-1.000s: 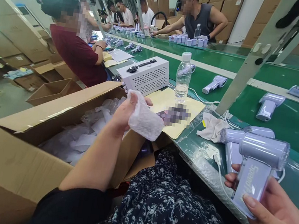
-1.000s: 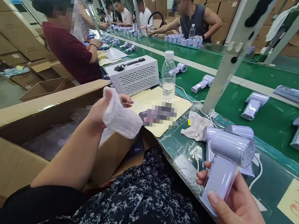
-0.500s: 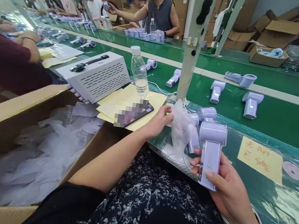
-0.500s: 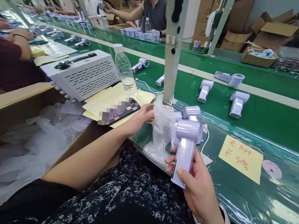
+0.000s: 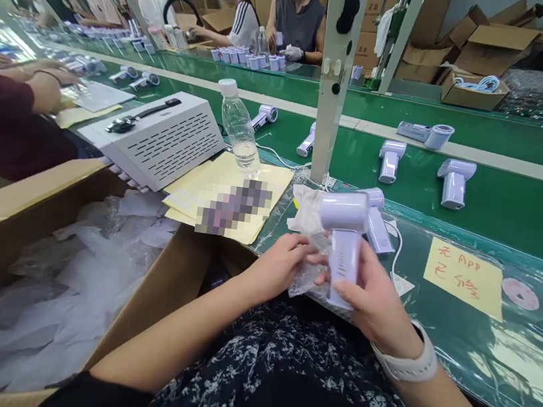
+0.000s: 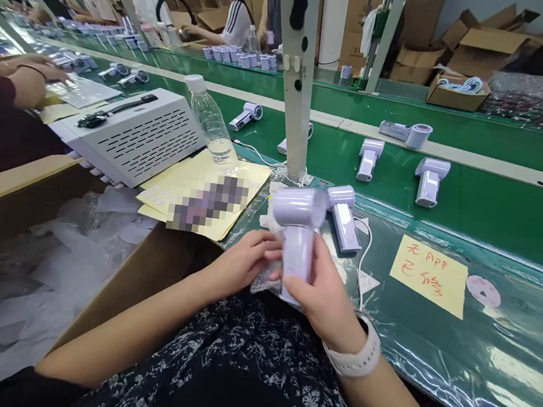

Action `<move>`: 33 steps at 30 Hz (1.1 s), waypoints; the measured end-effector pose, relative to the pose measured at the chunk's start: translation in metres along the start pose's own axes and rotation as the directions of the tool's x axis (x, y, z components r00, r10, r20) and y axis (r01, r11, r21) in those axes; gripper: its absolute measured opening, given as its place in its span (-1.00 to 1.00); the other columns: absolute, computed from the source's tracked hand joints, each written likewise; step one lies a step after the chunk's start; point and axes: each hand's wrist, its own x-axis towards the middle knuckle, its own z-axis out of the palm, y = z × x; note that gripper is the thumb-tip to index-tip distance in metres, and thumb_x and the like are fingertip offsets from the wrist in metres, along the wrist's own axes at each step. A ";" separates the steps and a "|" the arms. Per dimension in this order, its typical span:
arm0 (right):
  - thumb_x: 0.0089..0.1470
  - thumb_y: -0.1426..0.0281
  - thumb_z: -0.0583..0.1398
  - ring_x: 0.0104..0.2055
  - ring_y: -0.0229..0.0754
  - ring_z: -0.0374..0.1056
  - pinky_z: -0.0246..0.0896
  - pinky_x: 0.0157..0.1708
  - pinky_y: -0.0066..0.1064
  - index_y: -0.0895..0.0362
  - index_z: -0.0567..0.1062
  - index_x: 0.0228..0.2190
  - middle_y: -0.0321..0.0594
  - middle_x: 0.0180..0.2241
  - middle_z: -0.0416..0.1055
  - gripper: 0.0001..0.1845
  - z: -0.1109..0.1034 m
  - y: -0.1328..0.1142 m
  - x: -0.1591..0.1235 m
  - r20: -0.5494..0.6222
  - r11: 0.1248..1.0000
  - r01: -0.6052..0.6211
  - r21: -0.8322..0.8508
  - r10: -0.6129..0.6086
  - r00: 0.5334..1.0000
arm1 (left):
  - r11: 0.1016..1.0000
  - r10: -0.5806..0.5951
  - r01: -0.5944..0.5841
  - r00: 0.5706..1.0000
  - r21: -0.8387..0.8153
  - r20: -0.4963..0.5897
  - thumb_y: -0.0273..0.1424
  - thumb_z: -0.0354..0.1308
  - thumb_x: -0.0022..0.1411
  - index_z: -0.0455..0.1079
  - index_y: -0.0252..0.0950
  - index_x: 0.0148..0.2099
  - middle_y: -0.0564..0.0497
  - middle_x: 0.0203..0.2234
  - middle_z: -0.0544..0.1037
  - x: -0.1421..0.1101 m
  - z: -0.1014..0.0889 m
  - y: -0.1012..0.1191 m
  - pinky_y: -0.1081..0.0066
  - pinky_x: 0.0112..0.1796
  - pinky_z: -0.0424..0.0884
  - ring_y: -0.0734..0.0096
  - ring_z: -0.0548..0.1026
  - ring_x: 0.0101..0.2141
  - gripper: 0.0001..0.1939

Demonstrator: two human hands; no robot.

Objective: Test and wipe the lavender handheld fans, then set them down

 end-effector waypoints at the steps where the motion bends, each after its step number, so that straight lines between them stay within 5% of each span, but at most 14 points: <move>1: 0.00 0.42 0.32 -0.01 0.03 0.48 0.36 0.06 -0.07 0.04 0.28 0.16 -0.05 0.06 0.48 -0.31 0.004 0.003 0.009 0.005 0.998 0.010 -0.063 -0.010 1.000 | 1.000 -0.008 0.008 1.000 0.015 -0.001 -0.60 0.02 0.28 0.45 -0.24 0.00 -0.16 -0.09 0.51 -0.003 -0.002 -0.003 0.13 0.02 0.48 0.14 0.50 -0.05 -0.68; 4: -0.08 0.49 0.25 0.31 0.12 0.24 0.05 0.35 0.01 0.13 0.25 0.22 0.02 0.26 0.30 -0.21 0.015 0.016 0.031 -0.066 0.947 0.025 -0.320 -0.049 0.997 | 0.983 -0.180 0.182 0.970 -0.005 -0.165 -0.55 0.11 0.26 0.48 -0.23 -0.05 -0.06 -0.27 0.48 -0.016 -0.022 -0.012 0.19 -0.10 0.50 0.22 0.50 -0.22 -0.75; 7: -0.08 0.47 0.20 0.39 0.13 0.11 -0.06 0.41 0.00 0.20 0.20 0.28 0.07 0.32 0.22 -0.15 0.020 0.029 0.042 -0.113 0.886 -0.025 -0.463 -0.031 0.993 | 0.857 -0.508 0.419 0.782 -0.300 -0.360 -0.41 0.31 0.16 0.42 -0.20 0.01 0.00 -0.23 0.44 -0.037 -0.048 -0.020 0.26 -0.19 0.50 0.34 0.48 -0.30 -0.64; 9: -0.07 0.44 0.19 0.39 0.13 0.12 -0.02 0.39 -0.03 0.20 0.19 0.30 0.06 0.33 0.22 -0.15 0.022 0.035 0.043 -0.122 0.864 -0.031 -0.503 -0.035 0.992 | 0.668 -0.683 0.449 0.688 -0.594 -0.248 -0.28 0.41 0.06 0.36 -0.23 0.04 -0.02 -0.18 0.45 -0.052 -0.056 -0.022 0.30 -0.23 0.50 0.36 0.50 -0.29 -0.49; 12: -0.05 0.42 0.18 0.38 0.14 0.15 0.00 0.39 -0.01 0.21 0.19 0.31 0.07 0.33 0.22 -0.14 0.022 0.038 0.042 -0.131 0.839 -0.019 -0.543 -0.063 0.989 | 0.360 -0.700 0.490 0.705 -0.794 0.117 -0.16 0.46 0.01 0.41 -0.31 -0.06 -0.06 -0.25 0.55 -0.068 -0.050 -0.019 0.30 -0.21 0.51 0.30 0.55 -0.26 -0.47; 15: -0.06 0.43 0.20 0.35 0.17 0.18 0.01 0.38 0.05 0.20 0.22 0.30 0.07 0.32 0.23 -0.15 0.021 0.039 0.042 -0.148 0.832 -0.030 -0.555 -0.063 0.987 | 0.269 -0.687 0.465 0.706 -0.843 0.171 -0.13 0.52 -0.08 0.47 -0.35 -0.22 -0.04 -0.39 0.58 -0.073 -0.041 -0.018 0.30 -0.21 0.51 0.30 0.56 -0.33 -0.50; 19: 0.00 0.42 0.24 0.18 0.12 0.39 0.24 0.25 0.04 0.12 0.19 0.33 0.03 0.22 0.36 -0.15 0.016 0.037 0.031 -0.100 0.935 0.018 -0.355 -0.057 0.993 | 0.372 -0.753 0.244 0.643 -0.896 -0.138 -0.08 0.55 -0.17 0.39 -0.23 -0.20 0.11 -0.47 0.57 -0.070 -0.071 -0.024 0.43 -0.37 0.47 0.41 0.53 -0.44 -0.42; 21: 0.06 0.41 0.27 0.06 0.05 0.49 0.36 0.16 -0.01 0.05 0.08 0.39 -0.01 0.15 0.41 -0.08 0.011 0.032 0.020 -0.068 0.972 0.040 -0.230 -0.057 0.996 | 0.594 -0.687 0.086 0.571 -0.800 -0.449 -0.11 0.54 -0.12 0.36 -0.21 -0.22 0.16 -0.53 0.53 -0.066 -0.100 -0.021 0.51 -0.53 0.36 0.48 0.45 -0.56 -0.46; 23: 0.09 0.38 0.30 -0.07 -0.01 0.54 0.45 0.05 -0.06 -0.01 0.03 0.41 -0.06 0.09 0.44 -0.04 0.006 0.025 0.008 -0.042 0.986 0.022 -0.164 -0.029 0.999 | 0.830 -0.488 0.010 0.497 -0.558 -0.718 -0.13 0.46 0.03 0.38 -0.24 -0.28 0.16 -0.59 0.46 -0.058 -0.124 -0.010 0.53 -0.60 0.22 0.54 0.34 -0.63 -0.60; 24: 0.10 0.37 0.31 -0.14 -0.04 0.54 0.49 -0.02 -0.08 -0.02 0.03 0.42 -0.07 0.04 0.47 -0.04 0.003 0.021 0.002 -0.031 0.989 -0.002 -0.150 -0.002 1.000 | 0.900 -0.388 0.028 0.508 -0.436 -0.769 -0.14 0.40 0.11 0.39 -0.25 -0.31 0.16 -0.59 0.44 -0.051 -0.129 -0.003 0.52 -0.60 0.20 0.55 0.32 -0.62 -0.66; 26: 0.12 0.31 0.32 -0.25 -0.07 0.53 0.52 -0.13 -0.11 0.05 0.03 0.42 -0.08 -0.08 0.52 -0.05 -0.001 0.014 -0.008 -0.022 0.990 -0.041 -0.133 0.039 0.999 | 0.954 -0.288 0.136 0.672 -0.269 -0.682 -0.19 0.26 0.25 0.42 -0.26 -0.33 0.11 -0.55 0.46 -0.032 -0.122 0.010 0.48 -0.50 0.26 0.49 0.35 -0.55 -0.76; 28: 0.16 0.26 0.30 -0.31 -0.07 0.51 0.53 -0.19 -0.12 0.14 0.01 0.42 -0.06 -0.17 0.55 -0.04 -0.005 0.010 -0.018 -0.042 0.987 -0.055 -0.154 0.049 0.998 | 0.938 -0.334 0.283 0.892 -0.202 -0.304 -0.30 0.13 0.31 0.45 -0.24 -0.31 0.05 -0.45 0.55 -0.010 -0.096 0.017 0.37 -0.32 0.36 0.35 0.45 -0.40 -0.83; 30: 0.21 0.23 0.26 -0.34 -0.07 0.50 0.53 -0.22 -0.12 0.17 -0.01 0.43 0.00 -0.14 0.57 -0.07 -0.009 0.009 -0.026 -0.085 0.970 -0.036 -0.241 0.016 0.996 | 0.919 -0.340 0.327 0.940 -0.220 -0.025 -0.38 0.14 0.25 0.50 -0.24 -0.32 0.00 -0.39 0.62 0.008 -0.062 0.016 0.29 -0.23 0.39 0.24 0.51 -0.32 -0.87; 33: 0.26 0.21 0.18 -0.30 -0.05 0.53 0.53 -0.22 -0.10 0.10 0.02 0.43 0.09 0.08 0.49 -0.17 -0.014 0.012 -0.035 -0.106 0.877 0.013 -0.481 -0.073 0.992 | 0.882 -0.340 0.359 0.933 -0.305 0.117 -0.43 0.19 0.17 0.55 -0.24 -0.34 -0.06 -0.36 0.65 0.020 -0.024 0.005 0.22 -0.13 0.41 0.13 0.56 -0.27 -0.90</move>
